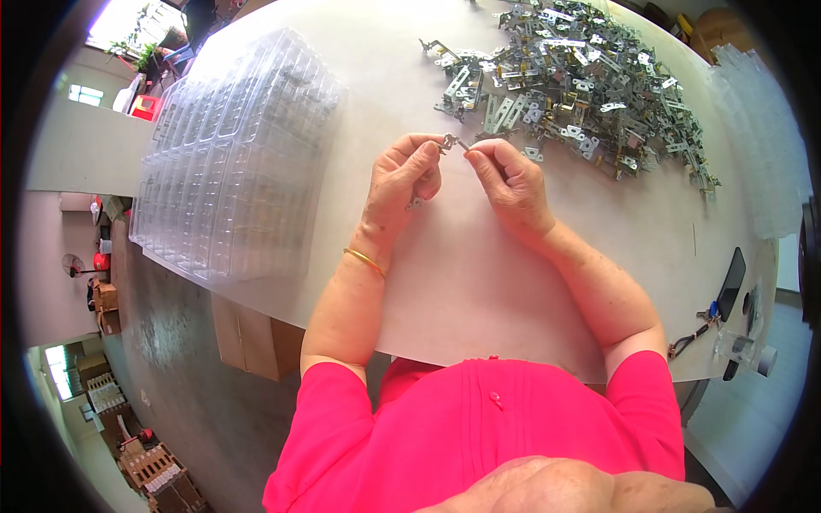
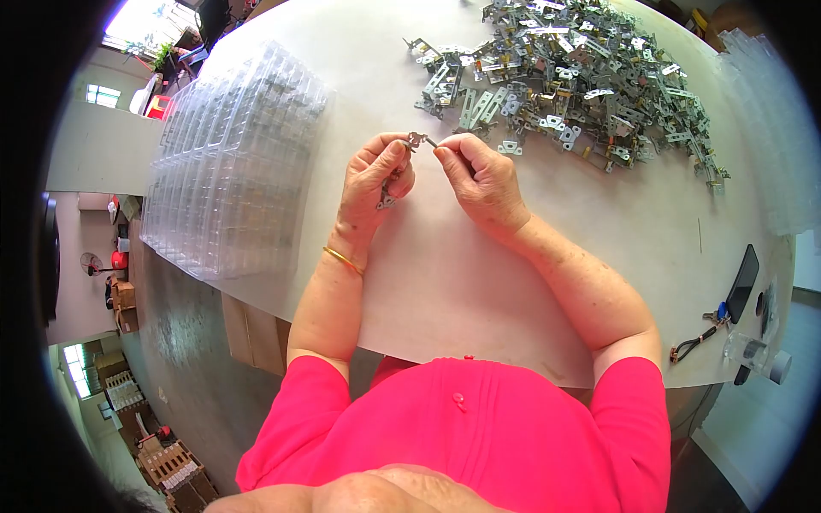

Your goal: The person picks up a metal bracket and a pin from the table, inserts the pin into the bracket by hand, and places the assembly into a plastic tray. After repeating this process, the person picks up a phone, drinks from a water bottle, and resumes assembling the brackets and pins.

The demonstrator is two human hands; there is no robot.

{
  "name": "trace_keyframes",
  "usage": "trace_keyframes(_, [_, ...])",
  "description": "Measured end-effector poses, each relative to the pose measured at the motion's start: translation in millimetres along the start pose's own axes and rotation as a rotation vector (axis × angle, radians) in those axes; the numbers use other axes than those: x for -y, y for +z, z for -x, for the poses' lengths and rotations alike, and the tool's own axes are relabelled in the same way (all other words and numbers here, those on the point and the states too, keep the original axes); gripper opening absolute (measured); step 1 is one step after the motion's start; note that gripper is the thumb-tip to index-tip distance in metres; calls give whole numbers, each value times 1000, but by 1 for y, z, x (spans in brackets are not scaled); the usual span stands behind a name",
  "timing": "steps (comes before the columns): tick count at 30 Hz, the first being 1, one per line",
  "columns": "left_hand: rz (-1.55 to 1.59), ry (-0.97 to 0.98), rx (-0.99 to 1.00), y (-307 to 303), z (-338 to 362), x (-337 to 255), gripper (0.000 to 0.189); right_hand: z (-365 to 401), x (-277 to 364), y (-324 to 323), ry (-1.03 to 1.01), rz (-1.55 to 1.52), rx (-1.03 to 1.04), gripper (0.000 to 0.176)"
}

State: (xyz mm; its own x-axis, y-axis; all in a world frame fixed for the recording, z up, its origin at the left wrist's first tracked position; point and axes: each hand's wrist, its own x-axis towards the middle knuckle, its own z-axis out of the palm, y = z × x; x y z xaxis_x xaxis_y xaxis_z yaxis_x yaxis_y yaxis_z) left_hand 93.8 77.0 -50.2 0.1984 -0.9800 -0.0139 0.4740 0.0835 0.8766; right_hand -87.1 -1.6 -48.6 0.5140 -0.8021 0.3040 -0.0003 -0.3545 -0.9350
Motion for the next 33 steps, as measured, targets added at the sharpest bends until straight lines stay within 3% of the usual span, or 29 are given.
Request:
trace_keyframes(12, [-221,38,-25,4,2,-5,21,0,-4,1,82,-11,41,11])
trace_keyframes(18, [-271,33,-24,10,4,-9,24,-1,2,1,178,-225,106,16])
trace_keyframes(21, [-268,22,2,9,4,-10,22,-5,17,-6,405,-446,190,20])
trace_keyframes(27, [-243,-38,70,3,4,-12,18,-12,6,-15,588,-681,341,22])
trace_keyframes(33, [-245,-184,232,15,10,-21,20,-10,2,-13,426,-505,273,16])
